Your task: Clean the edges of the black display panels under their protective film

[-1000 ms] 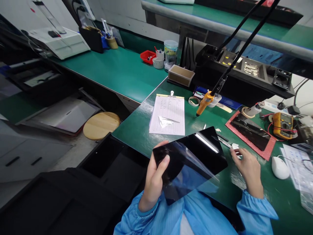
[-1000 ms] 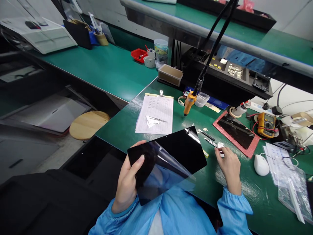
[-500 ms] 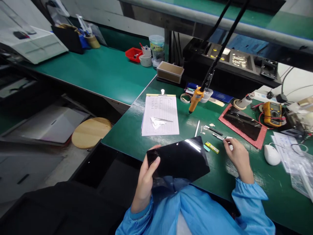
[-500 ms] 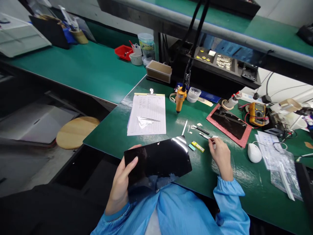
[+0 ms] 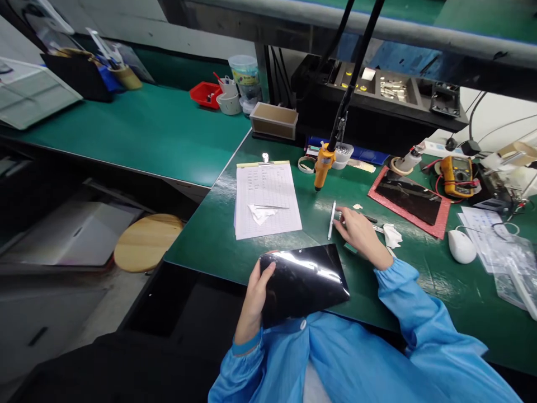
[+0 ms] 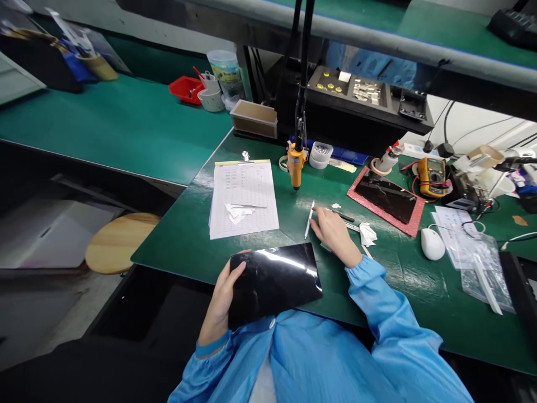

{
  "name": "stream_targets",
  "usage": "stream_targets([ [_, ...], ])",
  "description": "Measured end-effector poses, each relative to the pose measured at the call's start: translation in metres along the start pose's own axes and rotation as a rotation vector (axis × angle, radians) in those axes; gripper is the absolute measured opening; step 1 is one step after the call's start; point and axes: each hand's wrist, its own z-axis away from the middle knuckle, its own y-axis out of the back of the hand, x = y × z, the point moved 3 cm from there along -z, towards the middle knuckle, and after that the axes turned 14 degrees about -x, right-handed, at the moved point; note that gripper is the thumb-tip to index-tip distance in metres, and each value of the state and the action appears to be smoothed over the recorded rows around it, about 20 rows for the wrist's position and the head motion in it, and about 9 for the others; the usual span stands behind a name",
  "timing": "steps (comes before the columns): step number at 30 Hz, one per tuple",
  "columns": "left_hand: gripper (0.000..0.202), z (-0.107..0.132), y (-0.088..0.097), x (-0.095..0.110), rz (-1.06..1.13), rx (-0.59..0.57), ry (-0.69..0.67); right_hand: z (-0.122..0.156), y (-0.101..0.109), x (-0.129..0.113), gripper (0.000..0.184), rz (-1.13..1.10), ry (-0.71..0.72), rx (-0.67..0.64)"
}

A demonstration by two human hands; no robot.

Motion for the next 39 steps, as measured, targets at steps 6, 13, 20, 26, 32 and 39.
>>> stream_targets([
  [6, 0.054, -0.007, -0.001, 0.005, -0.074, 0.005, -0.021, -0.045, -0.019, -0.021, 0.039, -0.121, -0.069, -0.053],
  [13, 0.054, -0.007, 0.001, 0.003, -0.100, 0.006, -0.020, -0.044, 0.004, -0.016, 0.024, -0.549, 0.046, 0.019],
  [20, 0.054, -0.008, 0.002, 0.003, -0.103, -0.018, -0.010, -0.002, 0.009, -0.059, 0.054, -1.094, 0.237, -0.033],
  [26, 0.055, -0.011, 0.002, 0.002, -0.120, -0.011, -0.034, 0.004, -0.022, -0.097, 0.057, -1.313, 0.183, -0.062],
  [32, 0.055, -0.010, 0.005, 0.001, -0.157, -0.008, -0.024, 0.001, -0.041, -0.105, 0.051, -1.391, 0.137, -0.061],
  [39, 0.056, -0.007, 0.002, 0.003, -0.164, -0.022, 0.000, 0.008, -0.052, -0.099, 0.048, -1.305, 0.083, 0.027],
])
